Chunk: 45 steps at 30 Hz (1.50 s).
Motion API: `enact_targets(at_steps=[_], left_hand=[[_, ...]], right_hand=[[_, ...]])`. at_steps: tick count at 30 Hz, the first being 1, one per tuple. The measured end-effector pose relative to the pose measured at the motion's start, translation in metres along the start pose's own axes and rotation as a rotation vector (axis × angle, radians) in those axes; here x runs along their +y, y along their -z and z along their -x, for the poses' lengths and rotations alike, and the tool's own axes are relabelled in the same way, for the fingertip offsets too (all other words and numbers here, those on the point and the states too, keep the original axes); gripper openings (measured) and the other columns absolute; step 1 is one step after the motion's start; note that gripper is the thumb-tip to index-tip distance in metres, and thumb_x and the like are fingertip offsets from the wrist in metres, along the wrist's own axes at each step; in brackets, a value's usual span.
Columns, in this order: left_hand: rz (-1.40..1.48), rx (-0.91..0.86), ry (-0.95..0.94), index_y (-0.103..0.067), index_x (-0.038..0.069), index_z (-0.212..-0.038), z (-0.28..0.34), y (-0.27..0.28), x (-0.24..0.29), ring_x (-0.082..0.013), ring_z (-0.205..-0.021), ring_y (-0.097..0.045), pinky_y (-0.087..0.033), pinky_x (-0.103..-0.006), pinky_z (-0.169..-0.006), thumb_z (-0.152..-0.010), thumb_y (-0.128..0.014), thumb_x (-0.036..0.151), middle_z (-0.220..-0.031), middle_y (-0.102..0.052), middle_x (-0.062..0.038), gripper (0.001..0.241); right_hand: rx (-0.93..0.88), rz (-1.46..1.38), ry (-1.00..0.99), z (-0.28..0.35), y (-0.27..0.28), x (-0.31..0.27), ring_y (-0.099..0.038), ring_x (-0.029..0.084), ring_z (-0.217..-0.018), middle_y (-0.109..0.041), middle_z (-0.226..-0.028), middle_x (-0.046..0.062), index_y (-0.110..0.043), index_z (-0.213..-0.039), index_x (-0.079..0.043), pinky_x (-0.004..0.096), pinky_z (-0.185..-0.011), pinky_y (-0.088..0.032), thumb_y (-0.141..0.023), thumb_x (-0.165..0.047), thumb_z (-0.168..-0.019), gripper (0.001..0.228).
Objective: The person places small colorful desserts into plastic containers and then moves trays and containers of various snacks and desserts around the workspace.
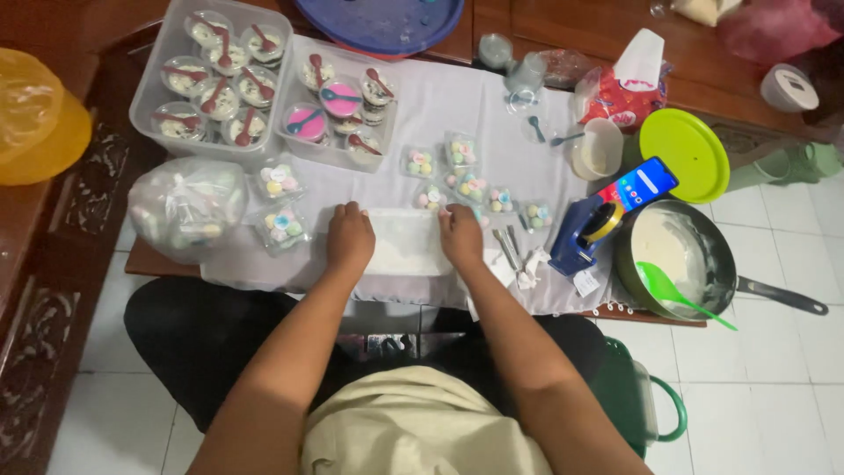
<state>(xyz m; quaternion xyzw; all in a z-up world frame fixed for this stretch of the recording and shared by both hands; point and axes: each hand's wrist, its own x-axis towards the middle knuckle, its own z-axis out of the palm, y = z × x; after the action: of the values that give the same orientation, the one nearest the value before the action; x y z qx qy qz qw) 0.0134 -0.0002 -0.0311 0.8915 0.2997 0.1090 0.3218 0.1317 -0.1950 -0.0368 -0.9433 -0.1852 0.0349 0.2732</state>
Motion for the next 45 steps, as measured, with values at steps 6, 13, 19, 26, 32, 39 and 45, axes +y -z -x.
enact_targets(at_steps=[6, 13, 19, 26, 32, 39, 45], left_hand=[[0.142, 0.024, 0.079, -0.055, 0.002, -0.107, -0.007, -0.019, -0.008, -0.0428, -0.095, -0.069, -0.061, -0.052, -0.076, -0.106, -0.041, 0.02, -0.1, -0.058, -0.019, 0.023], [0.162, -0.123, 0.13, -0.05, 0.008, -0.12, -0.011, -0.028, -0.015, -0.0425, -0.106, -0.068, -0.059, -0.0536, -0.085, -0.109, -0.036, 0.027, -0.109, -0.061, -0.019, 0.026], [0.164, -0.098, 0.093, -0.051, 0.008, -0.119, -0.016, -0.03, -0.018, -0.04, -0.103, -0.068, -0.059, -0.0513, -0.085, -0.109, -0.036, 0.023, -0.106, -0.06, -0.016, 0.023], [0.225, -0.038, 0.039, -0.054, 0.007, -0.113, -0.011, -0.02, -0.013, -0.0431, -0.106, -0.064, -0.055, -0.0526, -0.09, -0.108, -0.039, 0.019, -0.106, -0.056, -0.016, 0.02], [0.401, 0.023, -0.002, -0.056, 0.008, -0.112, -0.015, -0.027, -0.022, -0.0414, -0.109, -0.059, -0.048, -0.0478, -0.098, -0.106, -0.044, 0.017, -0.105, -0.055, -0.015, 0.016], [0.523, 0.053, -0.046, -0.056, 0.011, -0.112, -0.013, -0.026, -0.022, -0.0401, -0.109, -0.057, -0.045, -0.049, -0.101, -0.107, -0.043, 0.021, -0.106, -0.055, -0.013, 0.017], [0.527, 0.145, -0.168, -0.058, 0.01, -0.113, -0.003, -0.013, -0.017, -0.0404, -0.106, -0.06, -0.046, -0.0486, -0.099, -0.109, -0.044, 0.022, -0.104, -0.061, -0.015, 0.019]], right_hand=[[0.178, -0.167, 0.055, -0.001, -0.025, -0.009, -0.068, 0.038, -0.096, -0.064, -0.092, 0.015, -0.07, -0.102, -0.003, 0.044, -0.089, -0.054, -0.063, -0.027, -0.102, 0.025], [0.351, -0.132, 0.172, 0.009, -0.021, -0.01, -0.067, 0.031, -0.088, -0.062, -0.089, 0.006, -0.071, -0.096, -0.01, 0.04, -0.085, -0.053, -0.069, -0.021, -0.099, 0.011], [0.401, -0.149, 0.228, 0.005, -0.019, -0.015, -0.065, 0.032, -0.092, -0.061, -0.093, 0.007, -0.065, -0.099, -0.009, 0.042, -0.089, -0.051, -0.064, -0.014, -0.101, 0.006], [0.277, -0.177, 0.171, 0.01, -0.017, -0.016, -0.065, 0.045, -0.089, -0.061, -0.089, 0.018, -0.058, -0.105, -0.005, 0.051, -0.082, -0.051, -0.052, -0.016, -0.106, 0.012], [0.236, -0.18, 0.159, 0.009, -0.011, -0.025, -0.065, 0.048, -0.089, -0.061, -0.088, 0.021, -0.056, -0.105, -0.003, 0.052, -0.082, -0.052, -0.048, -0.015, -0.106, 0.014], [0.188, -0.182, 0.118, 0.01, -0.008, -0.026, -0.063, 0.047, -0.091, -0.059, -0.089, 0.02, -0.053, -0.105, -0.004, 0.051, -0.083, -0.051, -0.043, -0.018, -0.109, 0.018], [0.071, -0.246, 0.018, 0.013, 0.01, -0.032, -0.063, 0.048, -0.101, -0.062, -0.099, 0.02, -0.051, -0.113, -0.009, 0.054, -0.09, -0.05, -0.038, -0.028, -0.11, 0.023]])
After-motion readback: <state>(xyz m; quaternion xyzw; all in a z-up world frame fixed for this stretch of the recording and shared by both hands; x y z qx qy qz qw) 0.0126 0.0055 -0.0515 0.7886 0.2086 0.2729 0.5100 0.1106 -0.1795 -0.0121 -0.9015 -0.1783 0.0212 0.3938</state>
